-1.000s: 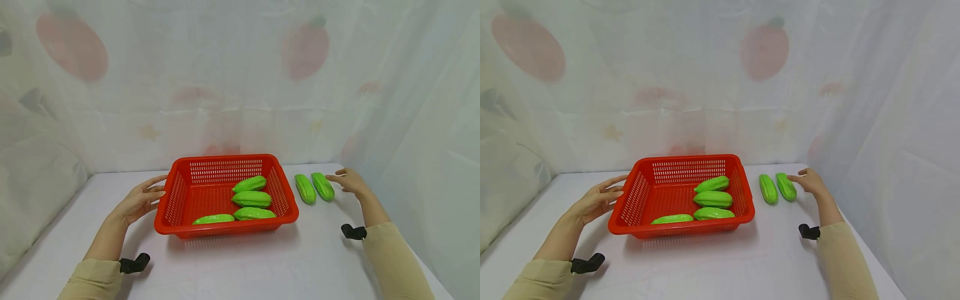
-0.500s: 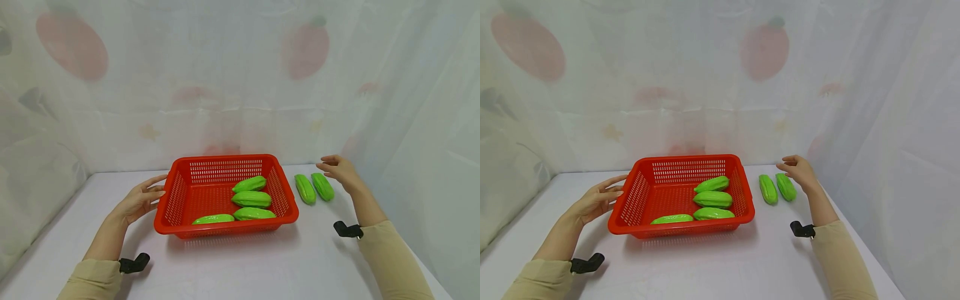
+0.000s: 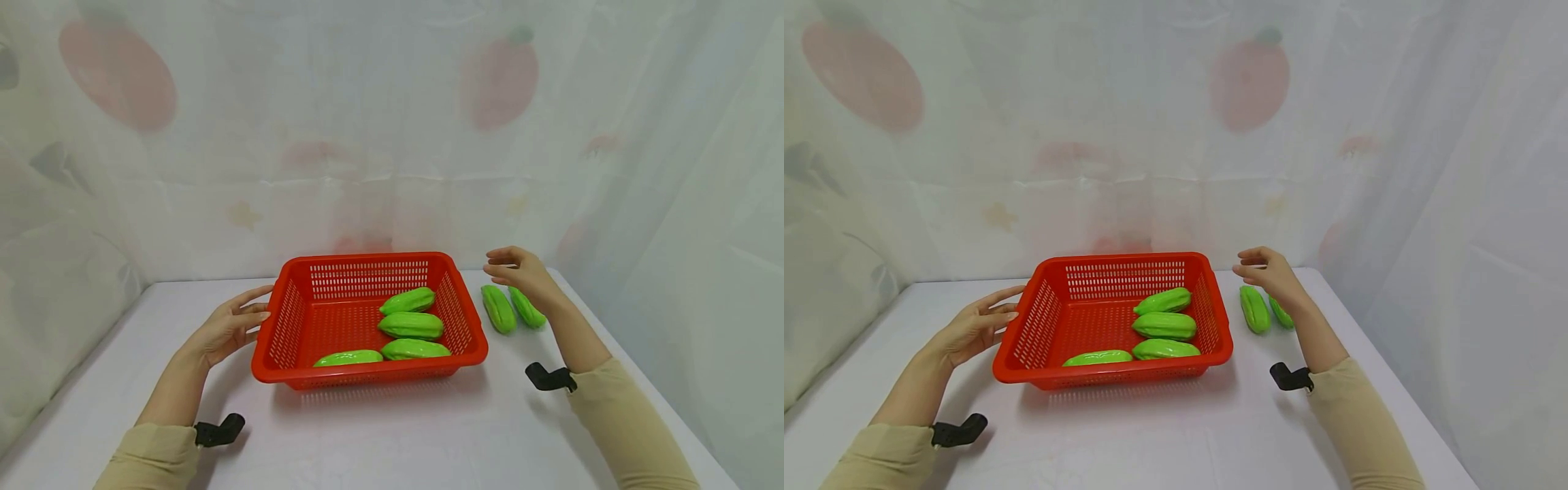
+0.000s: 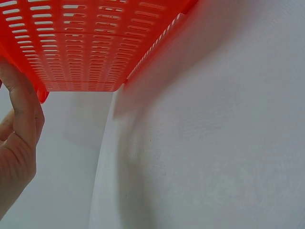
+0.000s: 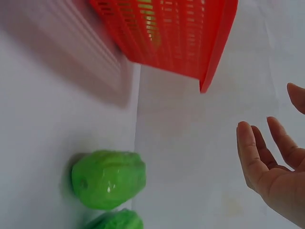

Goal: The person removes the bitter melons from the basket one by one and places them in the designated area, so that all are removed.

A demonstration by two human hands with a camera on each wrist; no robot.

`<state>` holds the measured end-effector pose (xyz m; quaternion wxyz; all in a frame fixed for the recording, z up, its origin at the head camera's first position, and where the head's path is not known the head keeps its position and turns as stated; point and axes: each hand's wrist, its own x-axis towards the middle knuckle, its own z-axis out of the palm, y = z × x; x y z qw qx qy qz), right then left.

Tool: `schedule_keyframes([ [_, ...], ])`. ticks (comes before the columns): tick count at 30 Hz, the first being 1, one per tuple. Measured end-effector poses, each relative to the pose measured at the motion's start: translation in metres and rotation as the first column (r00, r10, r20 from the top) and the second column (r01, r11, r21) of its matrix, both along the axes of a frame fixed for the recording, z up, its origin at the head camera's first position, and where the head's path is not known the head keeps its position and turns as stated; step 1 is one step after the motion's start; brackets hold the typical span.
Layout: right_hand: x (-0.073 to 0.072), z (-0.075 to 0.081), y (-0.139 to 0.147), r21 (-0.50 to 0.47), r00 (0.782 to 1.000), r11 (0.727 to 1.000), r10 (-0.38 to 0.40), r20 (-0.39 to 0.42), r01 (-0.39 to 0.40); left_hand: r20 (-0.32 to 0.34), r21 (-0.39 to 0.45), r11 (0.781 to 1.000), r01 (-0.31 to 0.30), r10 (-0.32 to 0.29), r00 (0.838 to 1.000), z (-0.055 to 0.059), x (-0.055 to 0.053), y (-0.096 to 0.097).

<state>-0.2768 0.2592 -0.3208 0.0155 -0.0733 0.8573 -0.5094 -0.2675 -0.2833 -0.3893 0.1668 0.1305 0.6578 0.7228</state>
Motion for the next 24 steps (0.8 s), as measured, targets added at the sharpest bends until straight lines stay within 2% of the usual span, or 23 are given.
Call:
schedule_keyframes([
  [14,0.005,0.004,-0.052,-0.009,0.989,0.989,0.148,0.009,-0.148,0.004,0.007,1.0,-0.004,0.004,1.0,0.001,0.0,0.001],
  [24,0.009,0.001,-0.082,0.048,0.973,0.972,0.229,0.01,-0.229,0.007,0.006,1.0,-0.007,0.007,1.0,0.001,0.0,0.001],
])
